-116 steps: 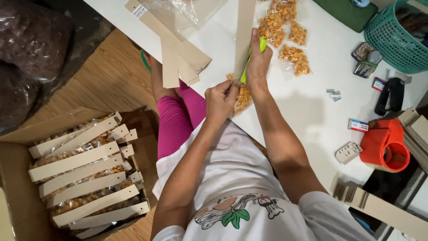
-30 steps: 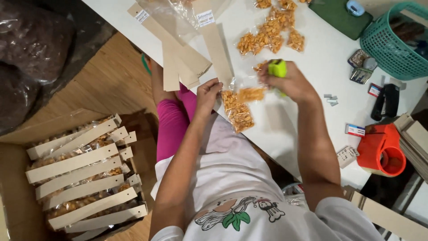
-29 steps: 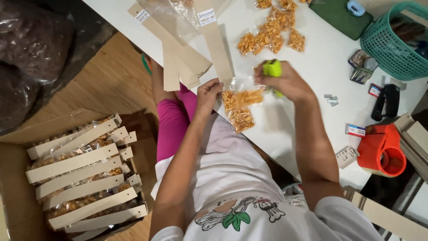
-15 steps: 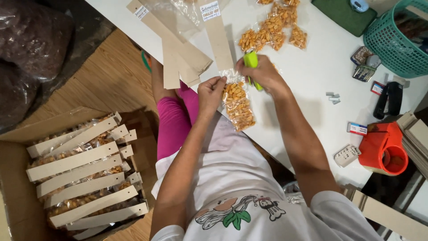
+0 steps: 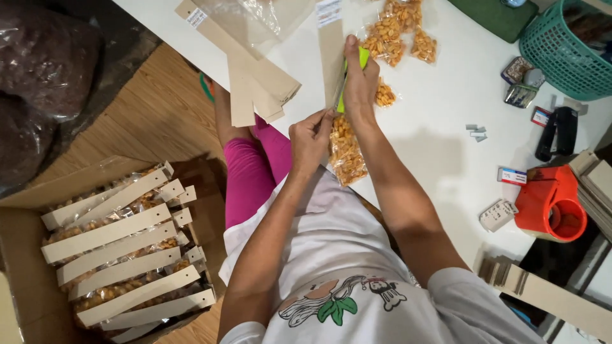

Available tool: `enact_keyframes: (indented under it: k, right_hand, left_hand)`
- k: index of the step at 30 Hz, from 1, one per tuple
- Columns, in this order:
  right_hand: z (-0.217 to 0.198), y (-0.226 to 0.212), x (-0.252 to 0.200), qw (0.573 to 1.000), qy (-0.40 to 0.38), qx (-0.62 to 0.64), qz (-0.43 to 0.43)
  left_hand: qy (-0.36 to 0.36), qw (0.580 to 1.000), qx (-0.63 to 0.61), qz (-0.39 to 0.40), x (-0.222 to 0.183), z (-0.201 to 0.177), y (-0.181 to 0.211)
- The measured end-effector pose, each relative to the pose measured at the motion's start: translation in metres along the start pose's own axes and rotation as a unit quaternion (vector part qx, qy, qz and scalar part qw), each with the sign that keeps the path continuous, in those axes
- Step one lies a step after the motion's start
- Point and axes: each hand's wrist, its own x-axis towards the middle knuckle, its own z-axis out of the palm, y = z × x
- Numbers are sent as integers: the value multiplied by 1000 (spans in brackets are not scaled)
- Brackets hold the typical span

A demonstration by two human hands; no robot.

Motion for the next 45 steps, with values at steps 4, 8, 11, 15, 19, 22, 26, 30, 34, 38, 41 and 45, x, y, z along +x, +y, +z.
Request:
enact_keyframes:
  k: [4, 8, 11, 15, 19, 22, 26, 30, 34, 38, 41, 45]
  right_hand:
    - [6, 14, 7, 995, 13, 89, -39]
    - [-14, 27, 28, 994, -37, -100, -14]
    - [-64, 93, 104, 902, -118, -369, -192]
    - [-109, 64, 97, 788, -231, -555, -132]
    - [-130, 38, 80, 831, -257, -488, -72]
    - [-118, 19, 49, 889, -296, -345, -50]
    - [-86, 27, 20, 930, -338, -145, 6]
    - [-72, 43, 24, 927, -331, -171, 33]
    - [-78, 26, 15, 920, -335, -201, 28]
    - [-70, 14, 15, 991, -95, -68, -65]
    - [-48, -18, 2, 990, -43, 137, -3]
    - [-27, -29, -12, 997, -25, -7, 76]
  left_hand:
    - [2, 1000, 9, 0, 1, 3, -7]
    - [34, 995, -79, -57, 11, 10, -49]
    - [16, 984, -133, -113, 13, -1, -65]
    - [39, 983, -114, -138, 23, 3, -109]
    - [36, 972, -147, -178, 26, 1, -113]
    - [24, 965, -185, -183, 26, -5, -88]
    - [6, 941, -266, -208, 19, -15, -33]
    - [17, 964, -216, -155, 18, -8, -35]
    - [30, 989, -115, -85, 21, -6, -31]
    - [16, 998, -59, -34, 20, 1, -20]
    - [-6, 1000, -30, -1, 19, 7, -10]
    - [-22, 999, 29, 26, 14, 7, 17]
